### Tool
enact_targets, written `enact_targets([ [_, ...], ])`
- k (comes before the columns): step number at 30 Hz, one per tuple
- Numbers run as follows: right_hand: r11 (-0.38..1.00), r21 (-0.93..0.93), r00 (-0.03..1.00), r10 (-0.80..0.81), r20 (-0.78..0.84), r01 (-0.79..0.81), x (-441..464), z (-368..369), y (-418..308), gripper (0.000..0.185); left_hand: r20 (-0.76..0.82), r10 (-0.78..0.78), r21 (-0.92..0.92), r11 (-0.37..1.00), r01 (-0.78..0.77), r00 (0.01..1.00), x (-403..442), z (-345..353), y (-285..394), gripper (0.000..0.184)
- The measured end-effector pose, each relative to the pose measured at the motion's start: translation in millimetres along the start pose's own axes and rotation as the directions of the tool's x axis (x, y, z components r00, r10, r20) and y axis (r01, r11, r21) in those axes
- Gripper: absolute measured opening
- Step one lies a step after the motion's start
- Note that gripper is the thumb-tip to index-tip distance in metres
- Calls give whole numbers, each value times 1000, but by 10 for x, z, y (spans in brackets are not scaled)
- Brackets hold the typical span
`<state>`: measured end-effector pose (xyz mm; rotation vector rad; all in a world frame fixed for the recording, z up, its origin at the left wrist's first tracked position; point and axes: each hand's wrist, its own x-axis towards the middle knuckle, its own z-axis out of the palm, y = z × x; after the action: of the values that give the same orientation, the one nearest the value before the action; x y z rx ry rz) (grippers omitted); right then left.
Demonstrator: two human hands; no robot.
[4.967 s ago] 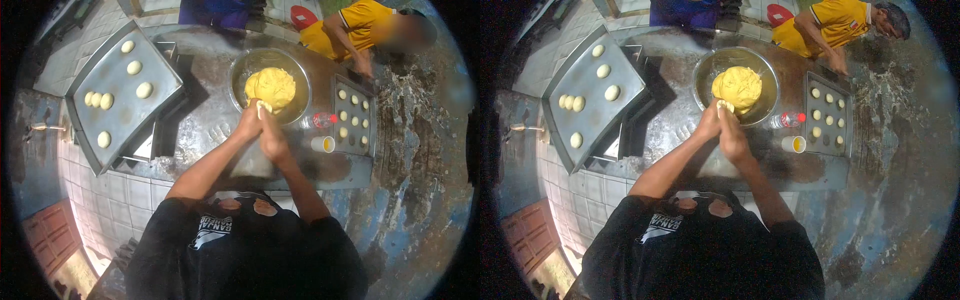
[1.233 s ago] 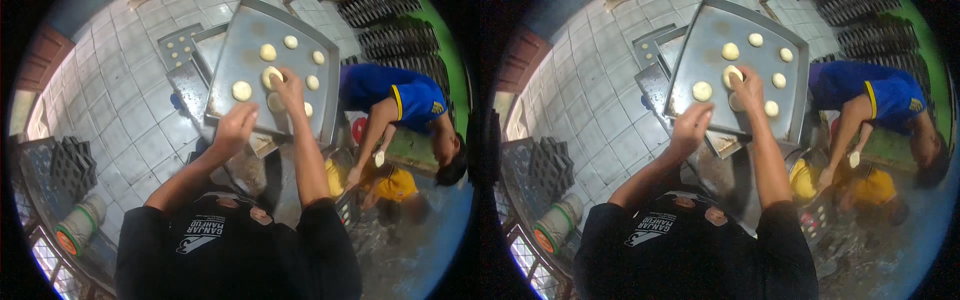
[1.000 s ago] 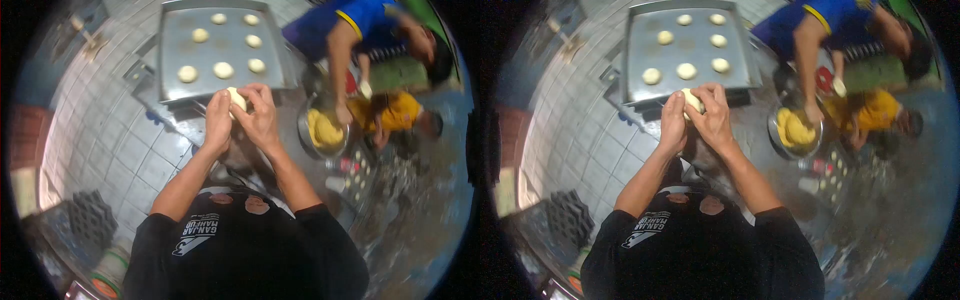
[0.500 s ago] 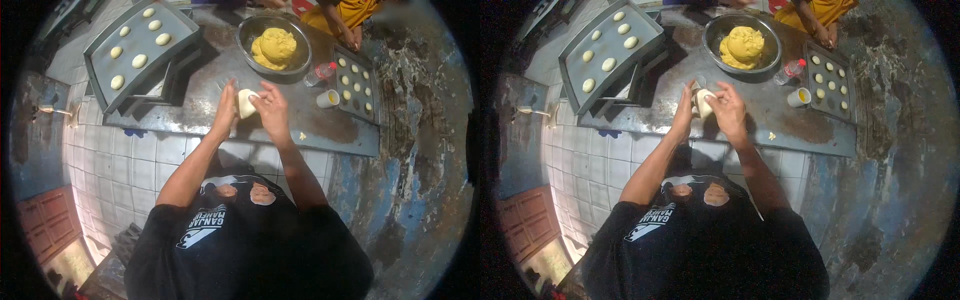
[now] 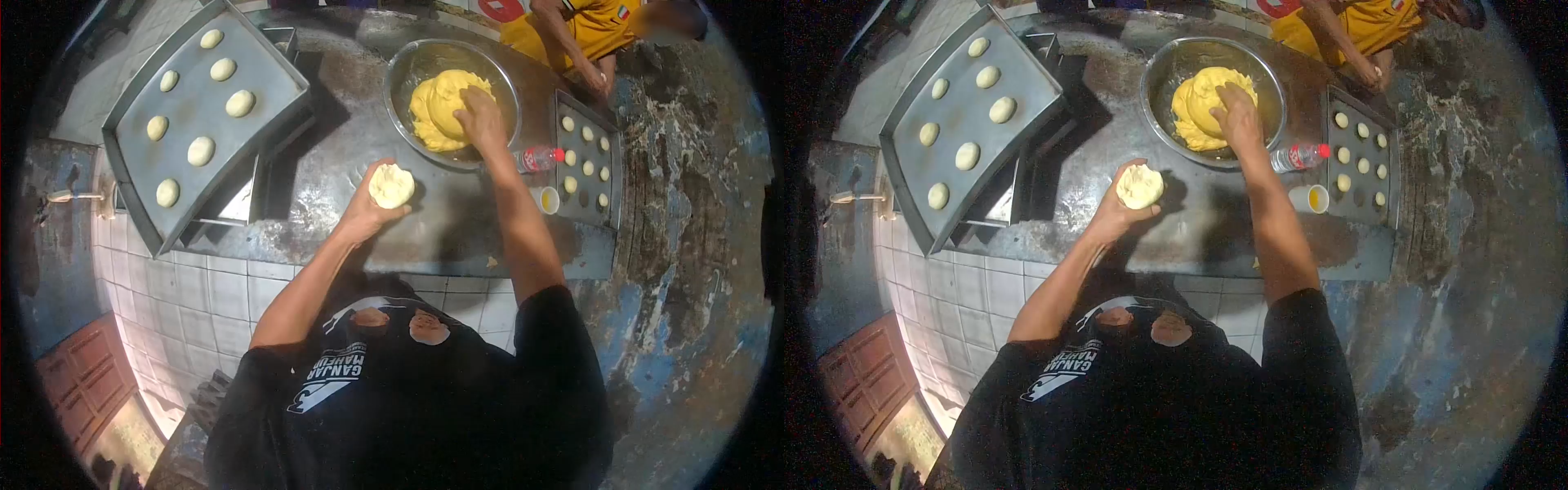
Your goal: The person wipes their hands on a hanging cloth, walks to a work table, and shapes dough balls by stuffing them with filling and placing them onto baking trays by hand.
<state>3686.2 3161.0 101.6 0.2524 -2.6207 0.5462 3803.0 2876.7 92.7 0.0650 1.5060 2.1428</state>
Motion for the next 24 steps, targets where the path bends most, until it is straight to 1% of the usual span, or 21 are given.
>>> enact_targets([
  [1, 987, -114, 993, -113, 26, 115, 68, 68, 32, 25, 28, 0, -7, 1000, 0, 1000, 105, -45, 47, 73],
  [2, 994, -107, 985, 6, 172, 13, 83, 77, 73, 25, 11, 0, 7, 1000, 0, 1000, 206, -76, 92, 64],
  [3, 994, -110, 983, 7, 183, 14, 126, 104, 115, 25, 9, -6, -3, 1000, 6, 1000, 319, -120, 163, 64],
  [5, 990, -137, 969, 65, 238, -32, 107, 72, 188, 23, 36, -46, 71, 997, 43, 998, 483, -180, 266, 55],
  [6, 989, -147, 968, 66, 241, -31, 150, -42, 128, 23, 65, 21, 103, 994, -28, 998, 570, -190, 284, 47],
  [7, 896, 25, 865, 421, 274, -444, 237, -225, -12, 25, 64, 31, 93, 995, -37, 997, 670, -189, 311, 47],
  [8, 610, 167, 623, 690, 369, -774, 264, -342, -123, 28, 48, 95, 239, 965, -104, 994, 742, -169, 323, 45],
  [9, 614, 161, 624, 687, 372, -773, 180, -359, -118, 28, 42, 154, 382, 910, -158, 987, 787, -137, 318, 44],
  [10, 330, 538, 599, 653, 463, -775, 32, -367, -76, 33, 41, 150, 379, 912, -155, 988, 840, -90, 281, 44],
  [11, -53, 777, 609, 588, 532, -627, -124, -383, -40, 37, 30, 180, 442, 880, -175, 983, 923, -16, 250, 42],
  [13, 143, 812, 774, 433, 462, -565, -433, -339, -369, 44, 22, 220, 509, 837, -201, 975, 1043, 184, 239, 41],
  [14, 779, 544, 941, 174, 289, -311, -604, -241, -571, 41, -11, 209, 529, 831, -172, 978, 1058, 317, 236, 41],
  [15, 994, -21, 991, -106, 80, 108, -778, -139, -770, 38, -42, 201, 547, 824, -146, 979, 1067, 399, 234, 42],
  [16, 992, 123, 991, -35, 128, 19, -831, -163, -1033, 39, -31, 261, 565, 801, -198, 965, 1118, 412, 60, 45],
  [17, 992, 125, 992, -37, 117, 23, -866, -284, -1069, 39, -27, 269, 571, 795, -206, 963, 1048, 433, 47, 45],
  [18, 969, 228, 983, 57, 175, -97, -896, -403, -1077, 44, 21, 219, 597, 780, -188, 975, 940, 429, 53, 46],
  [19, 800, 489, 928, 221, 299, -348, -942, -429, -976, 52, 68, 166, 627, 760, -172, 984, 834, 440, 61, 47],
  [20, 504, 663, 832, 375, 409, -554, -982, -457, -877, 60, 55, 171, 576, 799, -172, 984, 728, 484, 55, 53],
  [21, 494, 676, 835, 386, 393, -547, -1025, -465, -816, 60, 72, 170, 590, 787, -179, 983, 670, 497, -45, 53],
  [23, 171, 746, 672, 593, 443, -643, -1119, -546, -739, 63, 161, 311, 257, 903, -344, 937, 617, 500, -302, 61],
  [24, 161, 751, 689, 552, 469, -640, -1208, -572, -759, 62, 220, 265, 275, 907, -320, 939, 526, 568, -271, 65],
])
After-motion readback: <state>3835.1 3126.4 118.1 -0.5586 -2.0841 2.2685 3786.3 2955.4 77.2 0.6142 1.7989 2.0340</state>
